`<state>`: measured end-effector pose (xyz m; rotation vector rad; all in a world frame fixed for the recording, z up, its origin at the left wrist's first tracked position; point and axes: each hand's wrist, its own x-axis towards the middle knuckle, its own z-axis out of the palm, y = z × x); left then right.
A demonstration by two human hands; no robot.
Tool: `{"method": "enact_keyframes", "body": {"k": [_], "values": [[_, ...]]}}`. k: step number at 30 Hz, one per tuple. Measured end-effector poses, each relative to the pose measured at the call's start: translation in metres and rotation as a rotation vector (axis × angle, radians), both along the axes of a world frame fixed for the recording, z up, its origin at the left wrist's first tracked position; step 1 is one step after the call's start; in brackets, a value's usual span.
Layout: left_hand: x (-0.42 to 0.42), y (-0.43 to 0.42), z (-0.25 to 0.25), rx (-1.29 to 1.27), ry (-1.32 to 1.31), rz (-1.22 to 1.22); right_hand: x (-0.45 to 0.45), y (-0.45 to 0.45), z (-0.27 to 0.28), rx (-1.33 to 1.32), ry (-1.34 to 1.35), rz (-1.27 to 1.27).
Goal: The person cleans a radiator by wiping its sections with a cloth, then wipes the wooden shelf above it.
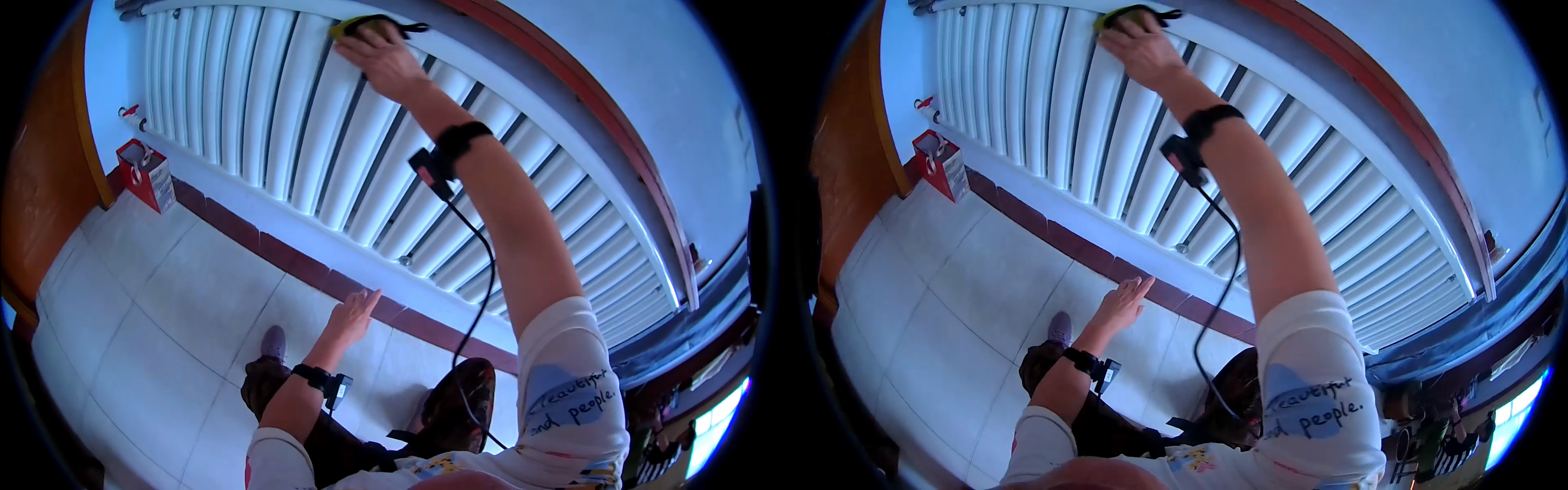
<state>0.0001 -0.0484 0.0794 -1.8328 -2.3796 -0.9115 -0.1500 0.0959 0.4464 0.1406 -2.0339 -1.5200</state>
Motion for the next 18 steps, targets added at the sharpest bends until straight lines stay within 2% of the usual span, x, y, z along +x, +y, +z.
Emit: {"method": "enact_keyframes", "body": {"k": [1, 2, 4, 5, 9, 12, 15, 18], "values": [[-0.003, -0.001, -0.002, -0.036, -0.035, 0.006, -0.012, -0.003, -0.002, -0.081, -0.054, 0.146], [-0.007, -0.001, -0.004, -0.071, -0.071, 0.012, -0.02, -0.004, -0.005, -0.086, -0.051, 0.146], [-0.015, -0.004, -0.001, -0.117, -0.066, 0.037, -0.022, -0.011, -0.004, -0.186, 0.128, 0.181], [-0.016, -0.004, 0.0, -0.162, -0.064, 0.056, -0.019, -0.006, -0.001, -0.117, 0.225, 0.116], [-0.027, -0.001, -0.013, -0.137, -0.04, 0.037, 0.045, 0.014, 0.028, -0.367, 0.216, 0.294], [-0.025, 0.001, -0.012, -0.202, -0.037, 0.06, 0.112, 0.046, 0.036, -0.48, 0.203, 0.224], [-0.021, 0.004, -0.016, -0.318, -0.025, 0.04, 0.182, 0.088, 0.025, -0.267, 0.294, 0.116], [-0.021, 0.003, -0.026, -0.301, 0.006, 0.012, 0.263, 0.122, 0.021, -0.262, 0.307, -0.04]]}}
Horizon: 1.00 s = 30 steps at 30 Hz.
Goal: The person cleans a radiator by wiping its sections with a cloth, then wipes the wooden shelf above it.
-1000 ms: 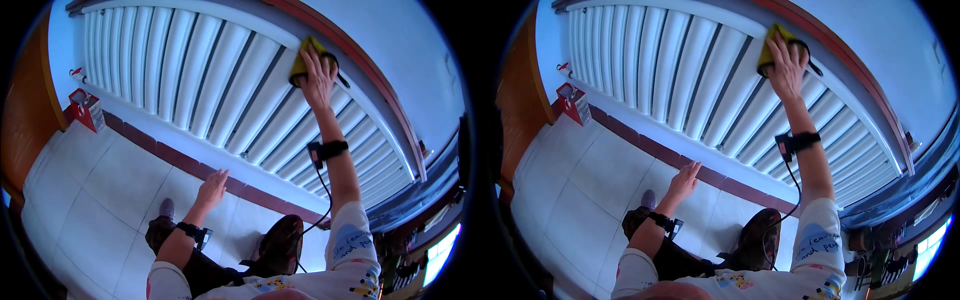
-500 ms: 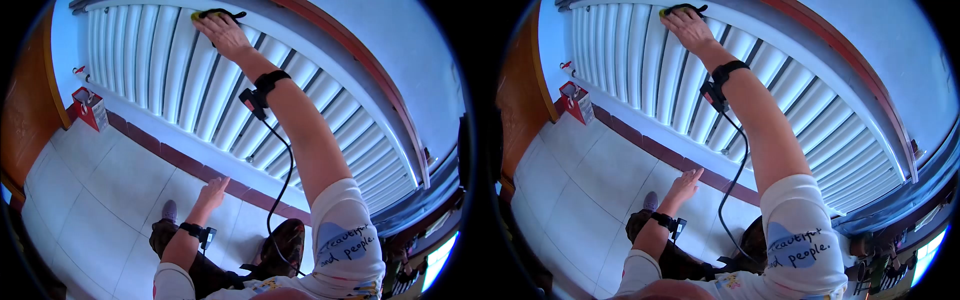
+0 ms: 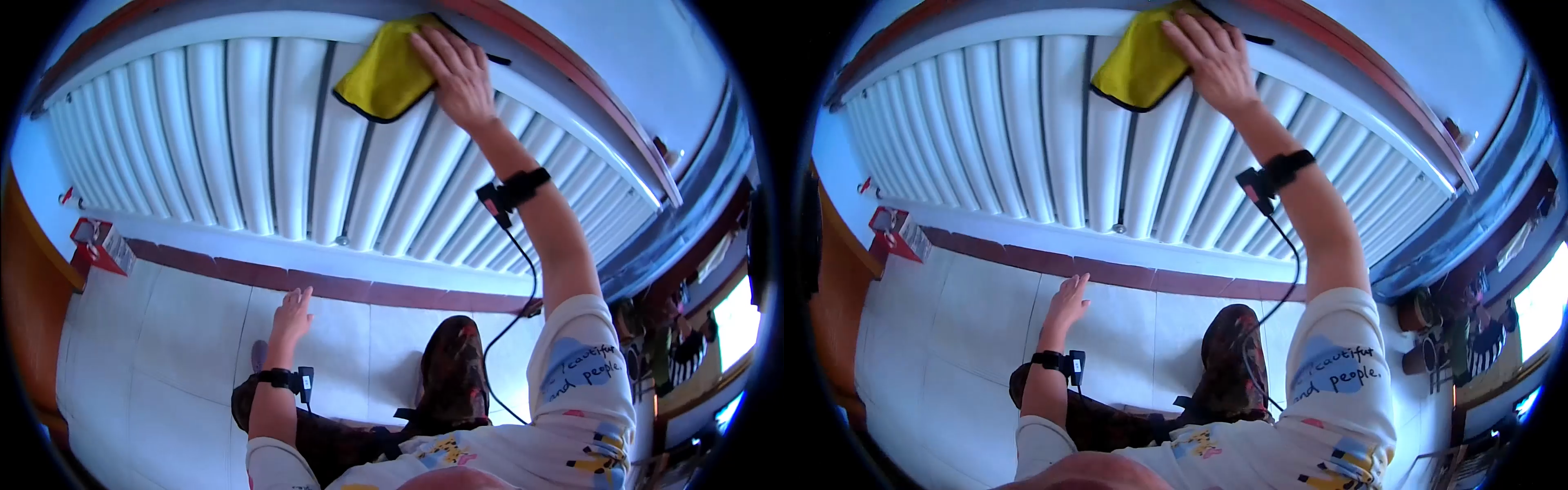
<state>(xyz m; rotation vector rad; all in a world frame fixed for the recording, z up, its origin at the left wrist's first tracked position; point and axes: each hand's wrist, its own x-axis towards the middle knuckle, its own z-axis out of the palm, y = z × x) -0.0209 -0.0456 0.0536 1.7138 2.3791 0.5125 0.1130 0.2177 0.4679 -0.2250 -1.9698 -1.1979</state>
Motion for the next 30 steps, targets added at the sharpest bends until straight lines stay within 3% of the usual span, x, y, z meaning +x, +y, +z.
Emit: {"method": "enact_keyframes", "body": {"k": [5, 12, 14, 18, 22, 25, 30], "values": [[-0.007, -0.008, -0.019, -0.109, 0.022, 0.034, 0.131, 0.061, -0.001, -0.042, 0.134, -0.017], [-0.003, -0.015, -0.043, -0.231, 0.007, 0.005, 0.303, 0.115, -0.023, -0.162, 0.317, -0.231], [-0.001, -0.018, -0.043, -0.234, -0.004, 0.0, 0.327, 0.12, -0.026, -0.22, 0.367, -0.168], [0.002, -0.031, -0.04, -0.358, 0.037, 0.049, 0.307, 0.126, -0.026, -0.269, 0.431, -0.054], [0.006, -0.026, -0.032, -0.309, 0.029, -0.008, 0.238, 0.097, -0.028, -0.24, 0.39, -0.085], [0.009, -0.015, -0.031, -0.215, -0.036, -0.066, 0.189, 0.076, -0.032, -0.227, 0.297, -0.013], [0.01, -0.015, -0.04, -0.39, -0.024, -0.011, 0.194, 0.073, -0.028, -0.225, 0.099, 0.017]]}}
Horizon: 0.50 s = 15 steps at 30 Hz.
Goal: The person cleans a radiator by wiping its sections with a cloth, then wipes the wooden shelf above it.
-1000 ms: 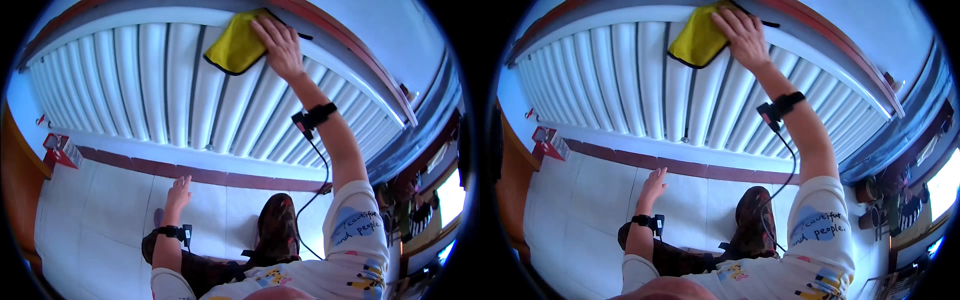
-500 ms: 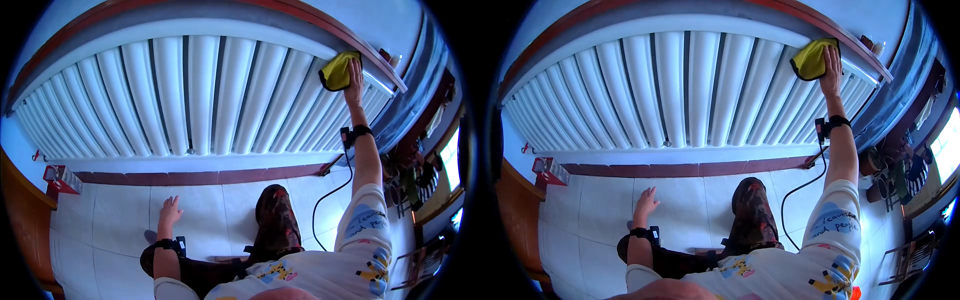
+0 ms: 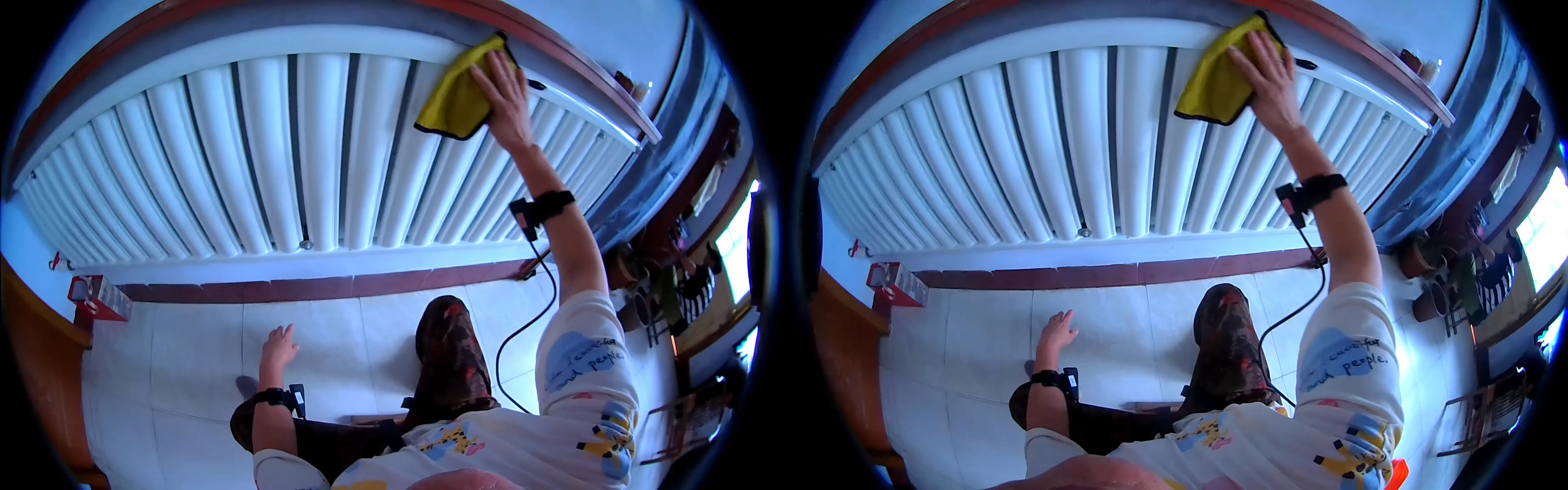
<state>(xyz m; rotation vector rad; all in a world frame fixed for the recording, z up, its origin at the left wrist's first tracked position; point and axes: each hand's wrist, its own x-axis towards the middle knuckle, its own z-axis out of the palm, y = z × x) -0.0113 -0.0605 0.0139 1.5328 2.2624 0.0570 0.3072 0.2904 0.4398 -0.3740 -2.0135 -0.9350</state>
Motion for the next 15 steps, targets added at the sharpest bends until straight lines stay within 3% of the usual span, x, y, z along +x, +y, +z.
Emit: {"method": "enact_keyframes", "body": {"k": [3, 8, 10, 15], "values": [[-0.001, -0.014, 0.003, 0.037, -0.004, 0.007, 0.037, 0.018, -0.006, 0.025, 0.179, 0.037], [-0.007, -0.034, 0.002, 0.007, -0.038, 0.023, 0.054, 0.028, -0.019, 0.001, 0.298, -0.189], [-0.004, -0.034, 0.011, -0.056, -0.029, 0.064, 0.034, 0.02, -0.011, 0.066, 0.226, -0.06], [0.004, -0.026, 0.011, 0.125, -0.003, 0.03, -0.073, -0.026, 0.009, 0.103, 0.153, 0.1]]}}
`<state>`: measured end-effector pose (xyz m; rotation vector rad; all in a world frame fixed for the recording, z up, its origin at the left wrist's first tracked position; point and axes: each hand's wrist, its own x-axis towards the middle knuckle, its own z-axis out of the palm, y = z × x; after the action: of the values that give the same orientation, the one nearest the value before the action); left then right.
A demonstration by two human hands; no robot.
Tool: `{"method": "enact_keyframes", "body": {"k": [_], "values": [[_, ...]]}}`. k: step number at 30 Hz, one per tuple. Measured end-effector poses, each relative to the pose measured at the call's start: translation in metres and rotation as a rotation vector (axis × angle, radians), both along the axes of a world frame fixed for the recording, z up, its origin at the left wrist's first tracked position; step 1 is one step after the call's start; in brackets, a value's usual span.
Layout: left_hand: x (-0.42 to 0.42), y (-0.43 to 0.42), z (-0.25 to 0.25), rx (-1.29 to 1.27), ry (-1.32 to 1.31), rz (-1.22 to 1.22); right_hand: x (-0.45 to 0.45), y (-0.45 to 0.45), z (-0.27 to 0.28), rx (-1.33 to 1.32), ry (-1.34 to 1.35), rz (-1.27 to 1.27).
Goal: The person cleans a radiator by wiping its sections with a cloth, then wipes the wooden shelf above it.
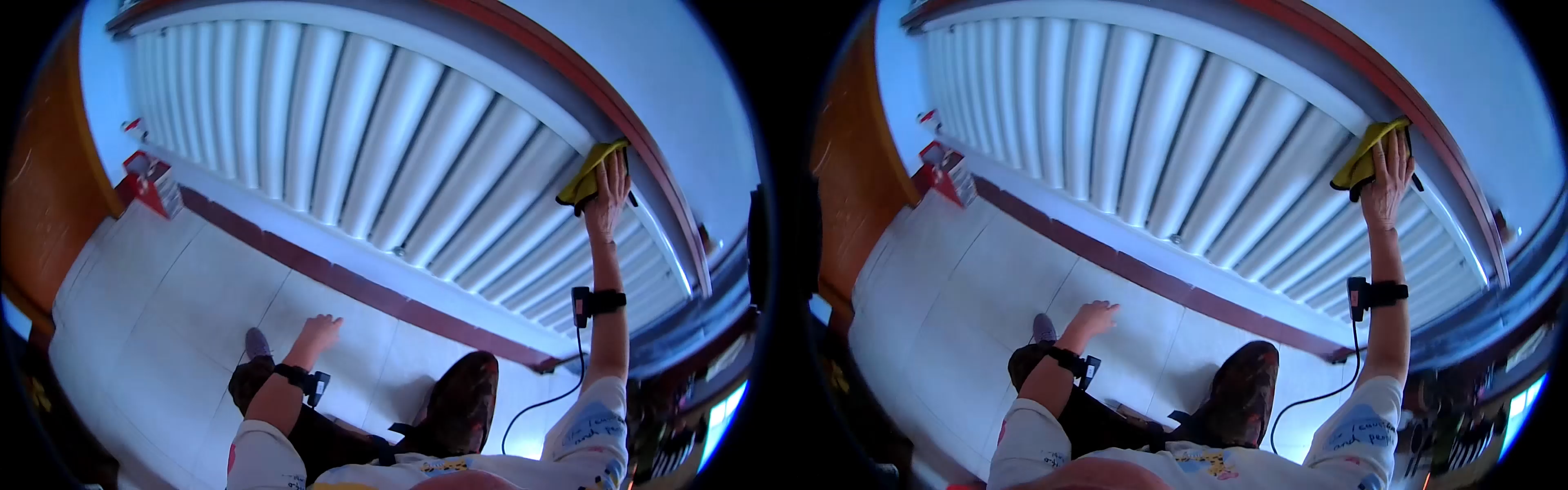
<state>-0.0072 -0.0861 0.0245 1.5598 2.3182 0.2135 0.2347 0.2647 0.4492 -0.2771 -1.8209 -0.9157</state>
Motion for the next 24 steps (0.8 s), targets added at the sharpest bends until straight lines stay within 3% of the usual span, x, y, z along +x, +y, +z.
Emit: {"method": "enact_keyframes", "body": {"k": [5, 13, 16, 21, 23, 24], "values": [[0.005, 0.004, 0.003, -0.014, -0.019, 0.005, -0.117, -0.063, 0.012, 0.034, -0.225, -0.012], [0.004, -0.004, 0.027, 0.01, -0.065, 0.073, -0.305, -0.124, 0.027, 0.155, -0.278, 0.09], [0.001, -0.004, 0.032, 0.032, -0.074, 0.105, -0.363, -0.142, 0.03, 0.159, -0.313, 0.001], [-0.006, 0.002, 0.03, 0.09, -0.059, 0.149, -0.423, -0.188, 0.04, 0.094, -0.428, -0.122], [-0.01, 0.001, 0.031, 0.157, 0.015, 0.125, -0.43, -0.214, 0.048, -0.059, -0.544, -0.024], [-0.011, 0.0, 0.031, 0.151, 0.0, 0.131, -0.439, -0.213, 0.045, -0.016, -0.504, 0.048]]}}
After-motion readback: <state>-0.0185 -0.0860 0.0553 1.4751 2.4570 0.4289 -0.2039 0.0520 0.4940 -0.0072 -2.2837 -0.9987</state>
